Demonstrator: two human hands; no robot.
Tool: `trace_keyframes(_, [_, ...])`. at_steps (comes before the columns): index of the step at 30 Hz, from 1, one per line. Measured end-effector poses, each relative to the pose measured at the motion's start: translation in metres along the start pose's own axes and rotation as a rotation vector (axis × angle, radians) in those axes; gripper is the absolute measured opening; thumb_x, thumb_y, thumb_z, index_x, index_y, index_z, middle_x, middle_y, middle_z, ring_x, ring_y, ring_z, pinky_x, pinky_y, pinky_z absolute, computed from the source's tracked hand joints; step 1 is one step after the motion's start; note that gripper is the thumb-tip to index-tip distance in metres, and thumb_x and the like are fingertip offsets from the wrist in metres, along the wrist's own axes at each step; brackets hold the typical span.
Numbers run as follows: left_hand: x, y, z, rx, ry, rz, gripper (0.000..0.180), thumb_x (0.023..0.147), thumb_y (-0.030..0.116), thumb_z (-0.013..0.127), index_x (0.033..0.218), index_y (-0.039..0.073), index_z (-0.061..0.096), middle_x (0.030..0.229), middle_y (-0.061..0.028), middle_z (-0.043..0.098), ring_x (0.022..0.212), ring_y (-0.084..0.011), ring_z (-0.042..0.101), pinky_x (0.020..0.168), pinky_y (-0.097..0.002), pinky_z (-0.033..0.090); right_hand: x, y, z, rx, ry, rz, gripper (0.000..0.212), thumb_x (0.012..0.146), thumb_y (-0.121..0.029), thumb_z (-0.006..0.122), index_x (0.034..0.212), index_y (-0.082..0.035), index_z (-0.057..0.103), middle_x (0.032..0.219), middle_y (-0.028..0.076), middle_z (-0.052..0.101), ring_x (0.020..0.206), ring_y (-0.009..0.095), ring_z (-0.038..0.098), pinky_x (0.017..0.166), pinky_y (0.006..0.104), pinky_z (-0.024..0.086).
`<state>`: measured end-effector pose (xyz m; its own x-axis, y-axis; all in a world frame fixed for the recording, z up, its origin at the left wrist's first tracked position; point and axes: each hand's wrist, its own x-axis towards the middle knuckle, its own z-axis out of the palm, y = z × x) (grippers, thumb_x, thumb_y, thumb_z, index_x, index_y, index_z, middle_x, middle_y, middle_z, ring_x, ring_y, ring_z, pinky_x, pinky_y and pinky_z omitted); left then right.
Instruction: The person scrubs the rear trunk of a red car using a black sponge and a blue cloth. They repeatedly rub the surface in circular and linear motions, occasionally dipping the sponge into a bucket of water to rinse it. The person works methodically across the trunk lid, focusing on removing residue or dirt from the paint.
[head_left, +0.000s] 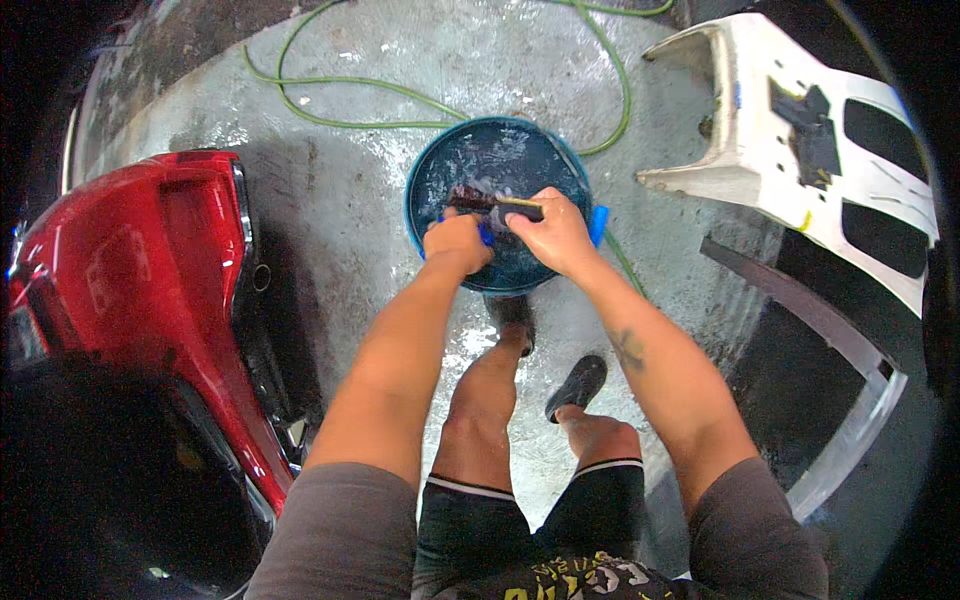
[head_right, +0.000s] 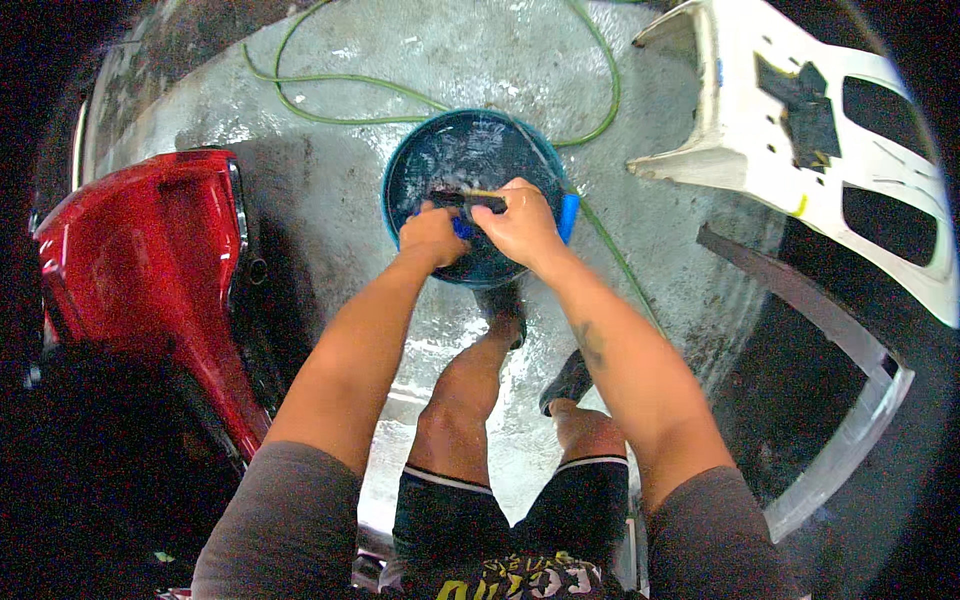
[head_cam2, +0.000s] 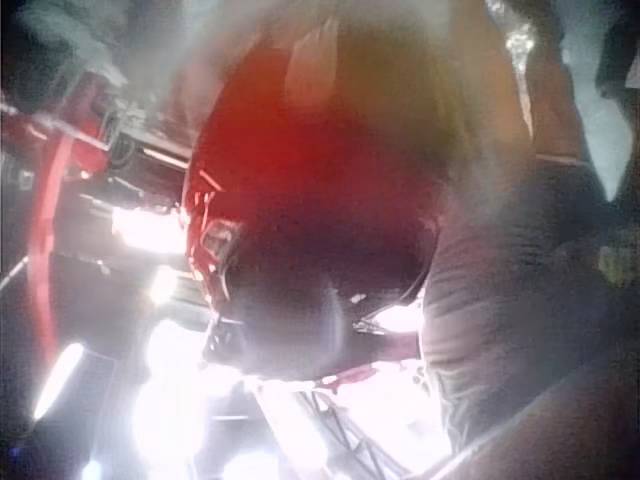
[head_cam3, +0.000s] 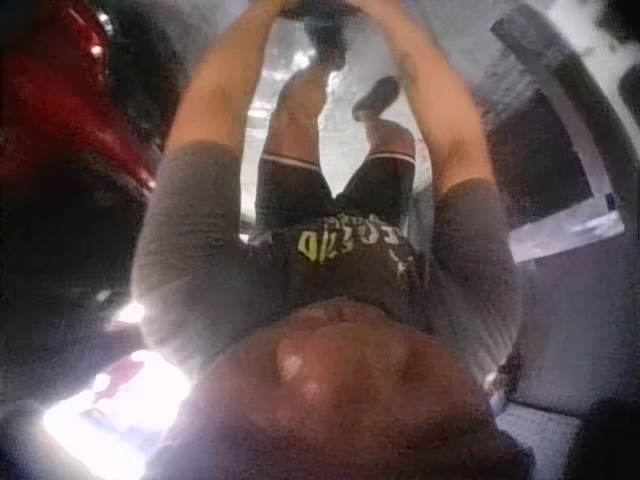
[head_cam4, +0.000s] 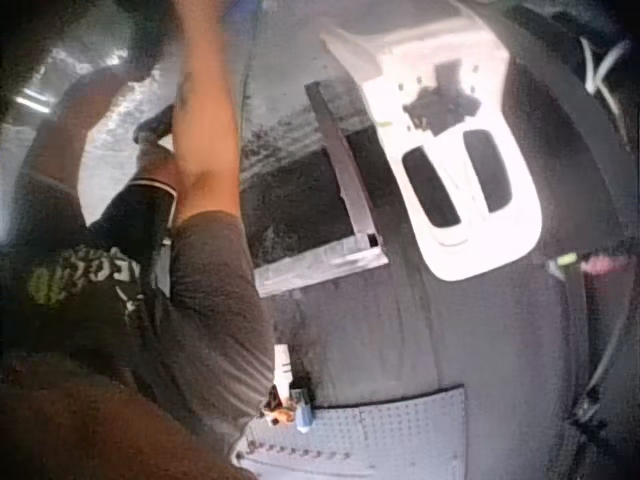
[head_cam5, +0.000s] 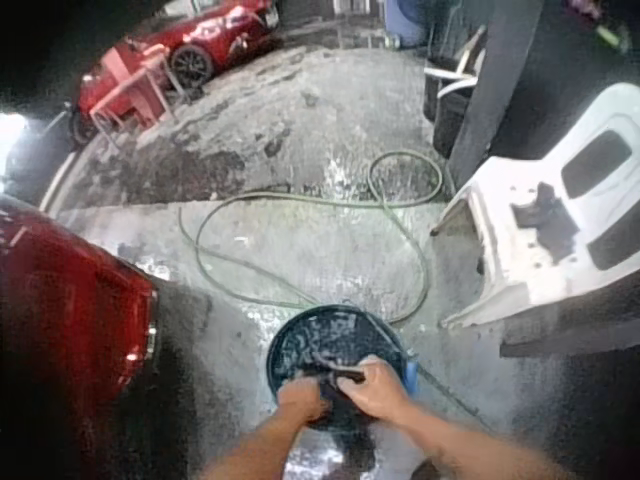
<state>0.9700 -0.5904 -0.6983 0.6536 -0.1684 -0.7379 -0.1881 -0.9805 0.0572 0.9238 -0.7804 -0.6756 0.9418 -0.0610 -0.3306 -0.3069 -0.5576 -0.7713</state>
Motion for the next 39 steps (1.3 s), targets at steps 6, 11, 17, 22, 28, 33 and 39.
trace_keyframes(6, [-0.113,-0.038,-0.058,-1.872,-0.110,-0.053,0.064,0.098,0.046,0.069,0.150,0.008,0.064,0.133,-0.0223,0.075,0.107,-0.0408,0.078,0.085,-0.0553,0.065,-0.078,-0.099,-0.093,1.216,0.127,0.269,0.027,0.101,-0.024,0.084,0.117,-0.003,0.079,0.109,-0.001,0.078,0.089,0.014,0.068,0.082,0.0325,0.052])
trace_keyframes(11, [-0.301,-0.018,-0.096,-2.503,-0.186,0.461,0.071,0.101,0.058,0.058,0.148,0.005,0.063,0.137,-0.0239,0.073,0.113,-0.0528,0.076,0.089,-0.0655,0.064,-0.202,-0.128,-0.179,1.080,0.198,0.297,0.040,0.100,-0.013,0.086,0.136,-0.009,0.068,0.105,-0.001,0.076,0.080,0.009,0.066,0.062,0.0241,0.050])
trace_keyframes(17, [-0.492,0.007,-0.135,-2.632,-0.029,0.807,0.077,0.102,0.059,0.056,0.155,0.002,0.059,0.144,-0.0264,0.070,0.125,-0.0498,0.071,0.103,-0.0667,0.060,-0.351,-0.066,-0.238,0.900,0.164,0.432,0.024,0.094,-0.008,0.069,0.117,-0.013,0.068,0.102,-0.001,0.060,0.094,0.015,0.058,0.079,0.0446,0.060])
trace_keyframes(22, [-0.647,-0.037,-0.234,-2.213,0.460,0.861,0.058,0.102,0.049,0.073,0.143,0.008,0.066,0.134,-0.0189,0.076,0.111,-0.0357,0.077,0.098,-0.0528,0.063,-0.420,0.096,-0.276,0.871,0.347,0.590,0.034,0.097,-0.020,0.068,0.131,-0.018,0.064,0.126,0.004,0.063,0.121,0.026,0.054,0.101,0.0662,0.053])
trace_keyframes(28, [-0.837,-0.160,-0.300,-0.365,1.523,0.230,0.046,0.088,0.045,0.091,0.120,0.014,0.081,0.134,-0.0185,0.074,0.118,-0.0355,0.074,0.102,-0.0501,0.059,-0.466,0.004,-0.217,0.962,0.048,0.406,0.047,0.103,-0.032,0.074,0.145,-0.014,0.062,0.139,0.002,0.062,0.132,0.023,0.053,0.119,0.0632,0.040])
trace_keyframes(33, [-0.924,-0.288,-0.221,0.190,1.428,-0.051,0.046,0.085,0.042,0.088,0.128,0.024,0.081,0.155,-0.0168,0.063,0.139,-0.0439,0.063,0.117,-0.0570,0.052,-0.509,-0.328,-0.082,1.188,-0.205,0.031,0.062,0.116,-0.043,0.062,0.171,-0.021,0.048,0.178,0.003,0.043,0.163,0.025,0.037,0.129,0.0632,0.029])
trace_keyframes(39, [-1.036,-0.353,-0.114,0.365,1.455,0.014,0.052,0.077,0.030,0.090,0.128,0.025,0.082,0.163,-0.0184,0.057,0.147,-0.0479,0.055,0.122,-0.0603,0.047,-0.600,-0.596,0.030,0.402,0.174,-0.899,0.057,0.123,-0.039,0.044,0.161,0.001,0.056,0.167,0.028,0.055,0.159,0.040,0.049,0.134,0.0468,0.036])
